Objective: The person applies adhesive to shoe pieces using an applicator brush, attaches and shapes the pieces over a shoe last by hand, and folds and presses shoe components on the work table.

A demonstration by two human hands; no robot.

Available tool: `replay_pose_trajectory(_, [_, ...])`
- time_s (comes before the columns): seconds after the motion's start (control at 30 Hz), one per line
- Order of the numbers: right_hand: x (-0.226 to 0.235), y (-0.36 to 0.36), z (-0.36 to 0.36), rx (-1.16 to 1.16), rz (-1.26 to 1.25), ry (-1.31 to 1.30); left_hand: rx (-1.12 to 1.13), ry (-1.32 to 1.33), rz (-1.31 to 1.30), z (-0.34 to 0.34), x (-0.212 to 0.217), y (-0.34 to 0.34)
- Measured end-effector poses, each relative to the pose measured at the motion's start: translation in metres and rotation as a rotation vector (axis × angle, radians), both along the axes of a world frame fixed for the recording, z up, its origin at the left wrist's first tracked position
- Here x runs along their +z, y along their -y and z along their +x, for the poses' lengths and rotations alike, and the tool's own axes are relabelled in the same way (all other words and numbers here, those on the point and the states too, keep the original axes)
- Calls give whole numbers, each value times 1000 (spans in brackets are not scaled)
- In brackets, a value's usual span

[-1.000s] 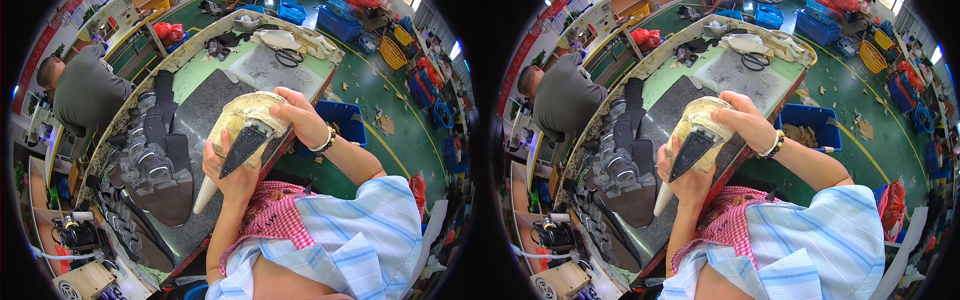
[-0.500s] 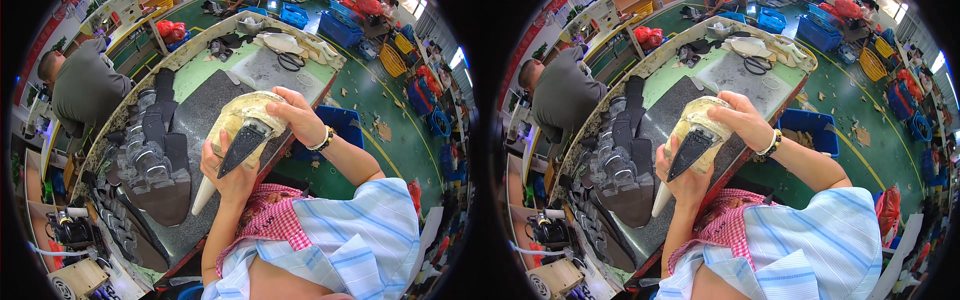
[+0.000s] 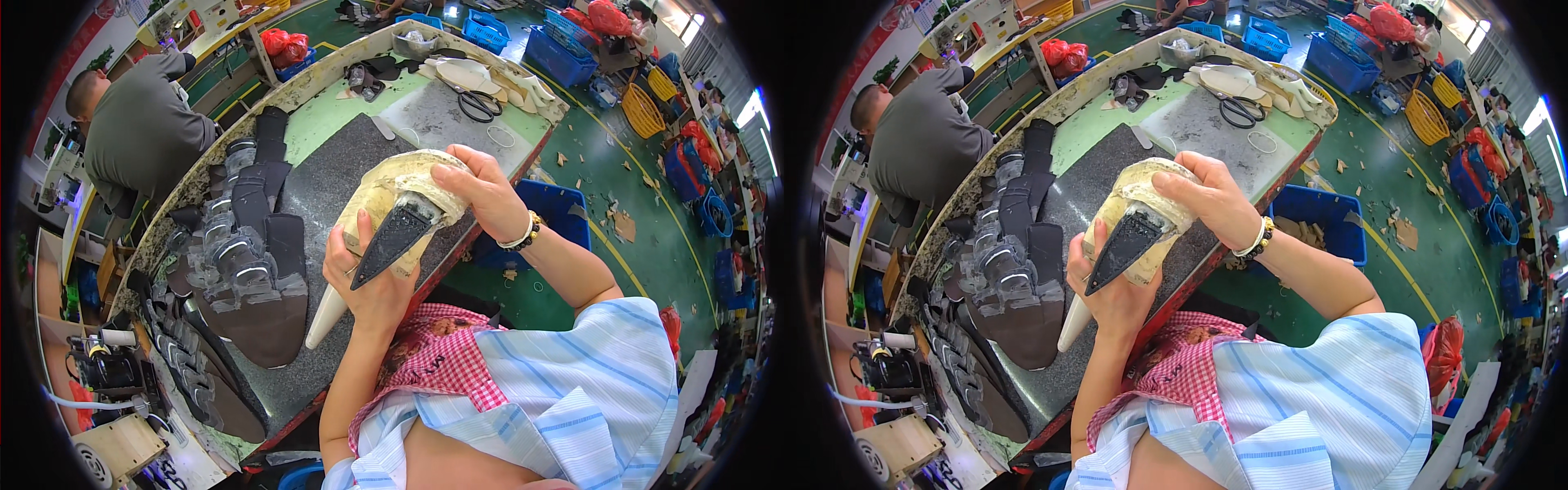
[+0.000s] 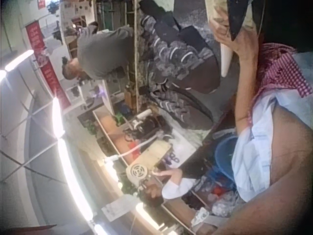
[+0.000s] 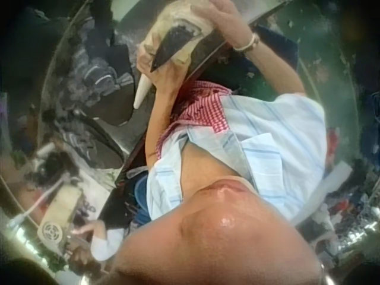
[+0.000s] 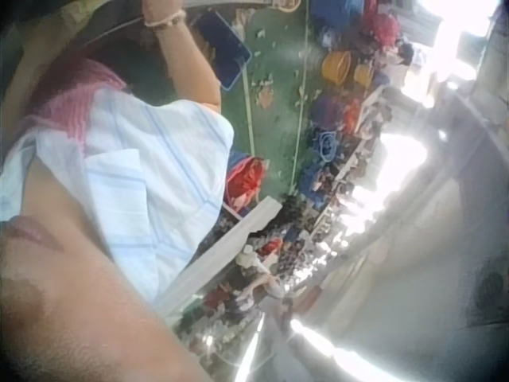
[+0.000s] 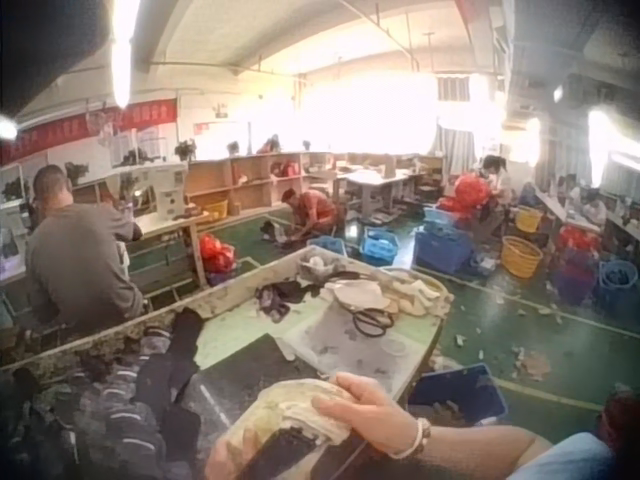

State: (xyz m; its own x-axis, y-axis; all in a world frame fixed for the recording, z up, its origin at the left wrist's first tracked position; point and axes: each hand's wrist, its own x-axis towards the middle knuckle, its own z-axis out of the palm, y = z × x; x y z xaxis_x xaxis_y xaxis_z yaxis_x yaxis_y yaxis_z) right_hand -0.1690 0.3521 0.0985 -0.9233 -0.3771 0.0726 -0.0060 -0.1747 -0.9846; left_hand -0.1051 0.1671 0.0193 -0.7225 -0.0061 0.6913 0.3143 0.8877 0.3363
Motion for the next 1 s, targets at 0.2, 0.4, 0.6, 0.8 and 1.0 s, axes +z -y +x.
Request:
replay_pose_trajectory(0.2, [-10, -3, 0, -23, 14, -105, -23, 61, 25, -2, 7, 5])
replay_pose_trajectory(0.4, [-16, -6, -2, -4, -69, -118, -21, 57, 6, -4, 5, 7])
replay_pose_trajectory(0.6, [-4, 5, -4, -22, -47, -9, -14, 40, -4, -4, 2, 7])
replay_pose_trajectory(0.8, [-10, 5, -1, -38, -99, -57, -22, 69, 29, -5, 5, 7])
replay_pose_trajectory(1.0, [-15, 3, -5, -24, -63, -129, -19, 65, 24, -8, 6, 13])
